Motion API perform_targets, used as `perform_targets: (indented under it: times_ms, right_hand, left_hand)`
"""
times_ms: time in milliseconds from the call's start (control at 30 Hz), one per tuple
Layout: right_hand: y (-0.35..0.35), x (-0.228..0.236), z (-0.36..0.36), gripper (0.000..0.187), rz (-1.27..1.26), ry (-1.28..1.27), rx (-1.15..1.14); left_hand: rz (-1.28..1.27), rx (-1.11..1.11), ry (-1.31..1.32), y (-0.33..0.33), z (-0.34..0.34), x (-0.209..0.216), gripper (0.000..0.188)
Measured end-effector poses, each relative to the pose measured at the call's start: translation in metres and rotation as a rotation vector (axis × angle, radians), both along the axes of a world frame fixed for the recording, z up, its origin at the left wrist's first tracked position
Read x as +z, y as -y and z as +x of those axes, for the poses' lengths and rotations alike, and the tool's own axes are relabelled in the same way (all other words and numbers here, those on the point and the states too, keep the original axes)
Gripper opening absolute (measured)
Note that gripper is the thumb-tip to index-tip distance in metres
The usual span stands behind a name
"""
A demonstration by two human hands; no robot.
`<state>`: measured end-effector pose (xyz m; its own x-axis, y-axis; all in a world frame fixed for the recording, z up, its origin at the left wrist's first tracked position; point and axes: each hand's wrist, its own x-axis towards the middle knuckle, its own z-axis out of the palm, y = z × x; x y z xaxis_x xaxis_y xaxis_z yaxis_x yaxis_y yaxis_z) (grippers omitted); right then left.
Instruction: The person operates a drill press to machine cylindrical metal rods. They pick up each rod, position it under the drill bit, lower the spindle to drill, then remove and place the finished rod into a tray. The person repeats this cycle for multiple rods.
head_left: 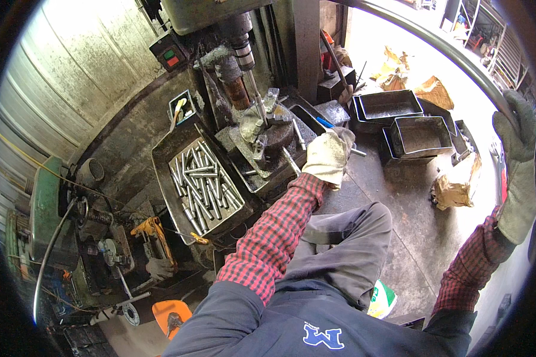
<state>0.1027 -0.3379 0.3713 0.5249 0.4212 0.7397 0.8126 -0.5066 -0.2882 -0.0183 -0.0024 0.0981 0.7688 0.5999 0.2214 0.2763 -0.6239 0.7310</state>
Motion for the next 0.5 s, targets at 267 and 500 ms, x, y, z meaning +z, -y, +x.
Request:
perform_targets:
  times_ms: [267,500]
  right_hand:
    - [0.009,0.033,0.041,0.053,-0.165,-0.025,0.014]
    - [0.028,0.019,0.051,0.052,-0.010,0.182,0.014]
  left_hand:
    - [0.140,0.053,0.138,0.005,-0.004,0.001,0.039]
    - [0.094,-0.008,0.031,-0.002,0.003,-0.006,0.034]
